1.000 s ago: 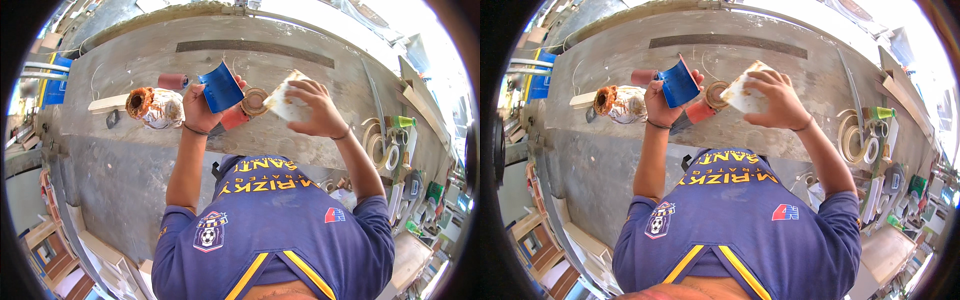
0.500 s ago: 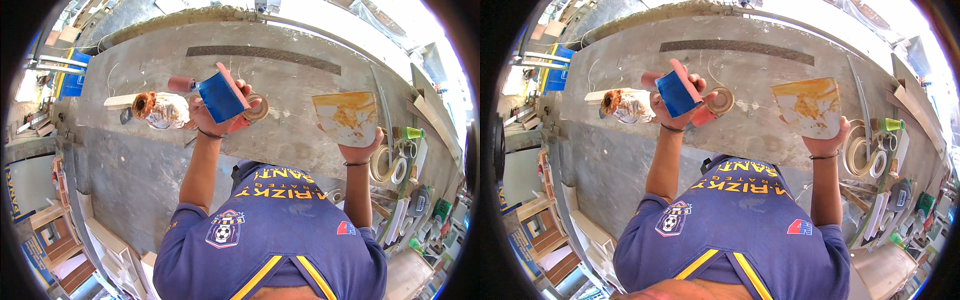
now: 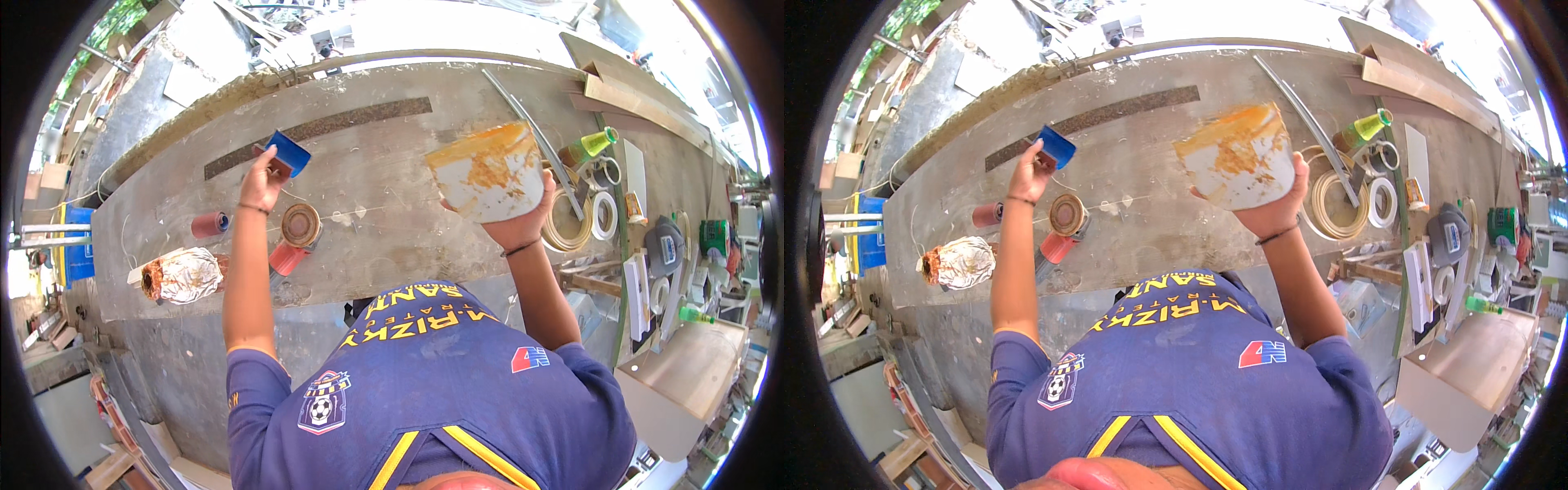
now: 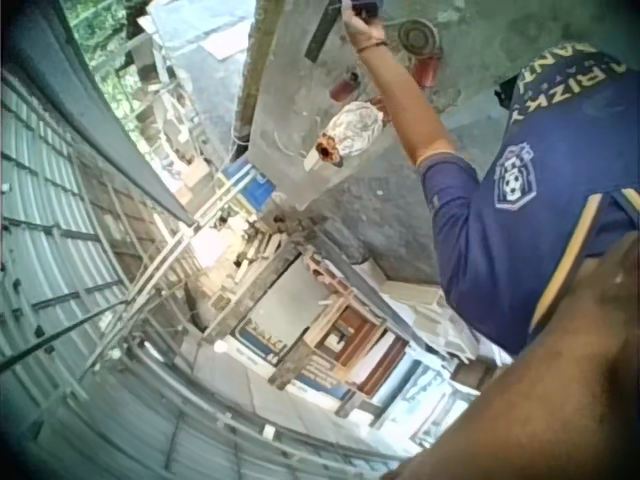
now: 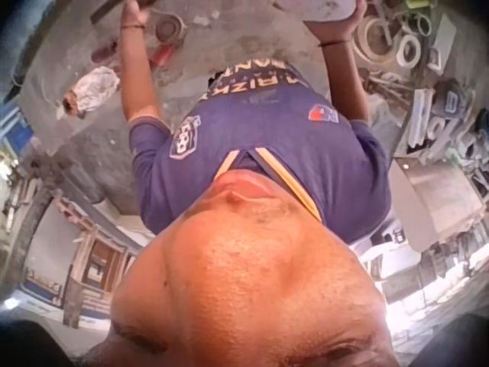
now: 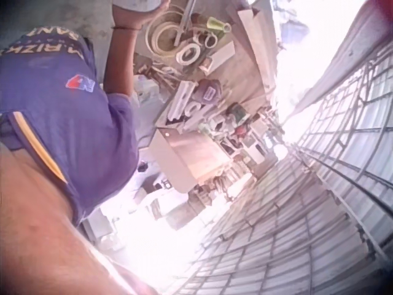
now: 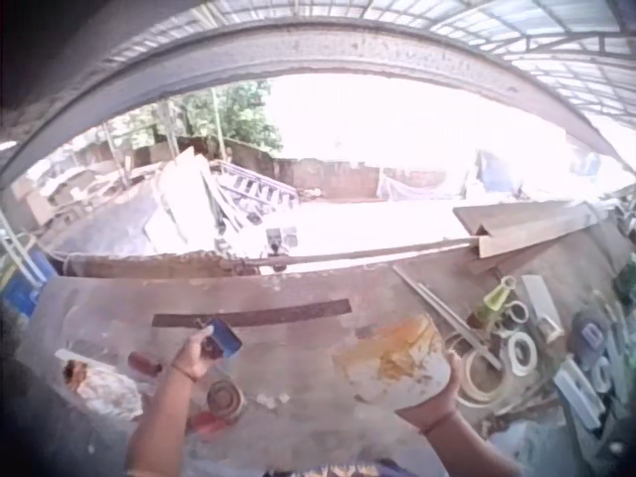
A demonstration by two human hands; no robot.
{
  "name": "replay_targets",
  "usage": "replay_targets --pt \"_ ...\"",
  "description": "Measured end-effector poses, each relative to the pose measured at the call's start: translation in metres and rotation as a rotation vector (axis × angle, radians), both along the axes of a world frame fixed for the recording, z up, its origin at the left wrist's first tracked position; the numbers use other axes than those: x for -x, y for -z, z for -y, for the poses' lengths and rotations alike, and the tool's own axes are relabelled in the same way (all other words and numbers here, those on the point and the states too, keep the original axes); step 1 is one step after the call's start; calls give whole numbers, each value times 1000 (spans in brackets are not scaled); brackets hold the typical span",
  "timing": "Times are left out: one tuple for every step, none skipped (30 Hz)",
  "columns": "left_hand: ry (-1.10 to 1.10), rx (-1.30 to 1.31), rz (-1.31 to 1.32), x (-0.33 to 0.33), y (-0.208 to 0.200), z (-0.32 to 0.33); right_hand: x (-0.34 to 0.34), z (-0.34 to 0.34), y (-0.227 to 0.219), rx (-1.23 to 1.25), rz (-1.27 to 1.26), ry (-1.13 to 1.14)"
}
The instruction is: The person applies adhesive from a small container onto a flat wooden board and then picks up a larger curved wooden panel to check its fit or placement.
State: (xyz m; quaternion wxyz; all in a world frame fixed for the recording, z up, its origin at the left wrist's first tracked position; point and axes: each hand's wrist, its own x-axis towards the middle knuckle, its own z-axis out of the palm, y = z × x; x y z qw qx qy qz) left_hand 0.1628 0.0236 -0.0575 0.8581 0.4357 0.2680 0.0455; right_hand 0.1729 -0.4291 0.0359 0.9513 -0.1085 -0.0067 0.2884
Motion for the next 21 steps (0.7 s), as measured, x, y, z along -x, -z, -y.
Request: replay_targets --pt "11 -41 -57 -10 10 -1 -3 8 5 -48 -1 -4" --pt "40 -65 -96 -25 23 -2 -4 16 7 -97 -6 -10" --pt "56 -62 -103 -32 38 -6 -6 19 9 98 -69 96" --pt "103 -120 -115 -41 43 1 -6 21 7 203 -79 147" --pt "156 -176 -160 -47 43 5 -6 23 4 310 -91 195" --pt "133 -285 -259 -51 54 3 -6 22 6 309 -71 174" --pt "75 -373 -333 -57 59 6 -7 23 8 313 -50 161" --pt "73 -475 -398 -57 61 3 -9 25 13 315 -45 149" --pt "43 -496 -412 -54 65 0 -12 23 17 319 -39 145" --pt "8 -484 -416 -49 66 -1 -12 17 16 349 -42 138" --pt "-21 -475 -415 -46 70 -4 -13 13 15 339 -24 116" --pt "-30 -484 -395 -39 76 -10 -15 7 15 330 -8 94" --pt "-40 -494 -376 -30 80 -18 -16 1 15 319 7 72" --pt "-45 -502 -354 -24 85 -24 -18 -4 15 318 2 50" --pt "-104 -509 -311 -14 89 -31 -20 -10 16 316 -4 26" --pt "-178 -615 -350 4 95 -35 -21 -16 17 315 -10 -3" --pt "-209 -718 -368 5 67 -16 -24 -15 19 318 12 14" --pt "-337 -690 -172 26 43 2 -25 -17 20 313 33 4" --pt "-471 -661 24 52 18 19 -26 -20 19 316 40 -2" --pt "-459 -683 110 73 -13 39 -27 -20 19 323 42 15" --pt "-447 -700 192 99 -33 55 -26 -20 16 346 26 40"
